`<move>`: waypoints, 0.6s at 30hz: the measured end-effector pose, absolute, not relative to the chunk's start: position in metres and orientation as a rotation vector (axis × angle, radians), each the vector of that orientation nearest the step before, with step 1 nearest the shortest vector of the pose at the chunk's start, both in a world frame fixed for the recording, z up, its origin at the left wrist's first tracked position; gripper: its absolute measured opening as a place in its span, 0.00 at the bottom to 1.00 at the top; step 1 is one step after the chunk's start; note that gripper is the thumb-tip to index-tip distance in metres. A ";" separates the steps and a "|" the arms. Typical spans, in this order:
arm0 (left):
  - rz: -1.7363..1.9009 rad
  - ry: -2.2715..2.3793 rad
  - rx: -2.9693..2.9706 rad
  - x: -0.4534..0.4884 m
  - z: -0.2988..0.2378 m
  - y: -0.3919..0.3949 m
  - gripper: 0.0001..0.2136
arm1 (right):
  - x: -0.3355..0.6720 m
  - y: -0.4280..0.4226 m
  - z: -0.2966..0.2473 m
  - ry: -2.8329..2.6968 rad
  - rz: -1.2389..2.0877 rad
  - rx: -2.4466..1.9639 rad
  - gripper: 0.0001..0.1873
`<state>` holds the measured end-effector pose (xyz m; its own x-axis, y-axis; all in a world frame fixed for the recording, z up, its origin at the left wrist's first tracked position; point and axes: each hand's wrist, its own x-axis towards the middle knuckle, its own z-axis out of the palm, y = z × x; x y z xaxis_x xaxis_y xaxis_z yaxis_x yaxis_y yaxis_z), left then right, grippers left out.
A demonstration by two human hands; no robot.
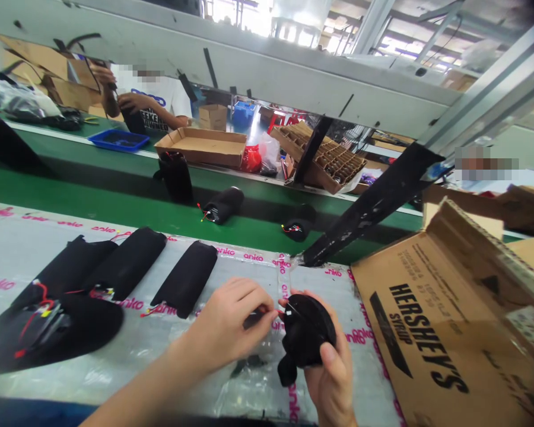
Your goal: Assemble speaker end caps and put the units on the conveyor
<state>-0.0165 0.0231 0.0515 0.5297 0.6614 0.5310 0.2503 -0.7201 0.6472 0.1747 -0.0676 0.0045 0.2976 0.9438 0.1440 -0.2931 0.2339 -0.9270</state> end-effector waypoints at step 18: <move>1.179 0.775 2.285 -0.012 0.045 0.021 0.02 | 0.187 -0.052 0.036 -1.379 0.872 -1.087 0.32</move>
<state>-0.0124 0.0205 0.0454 0.4765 0.6592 0.5816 0.2726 -0.7398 0.6151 0.1870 -0.0516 0.0361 0.0441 0.9496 0.3105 0.1268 0.3030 -0.9445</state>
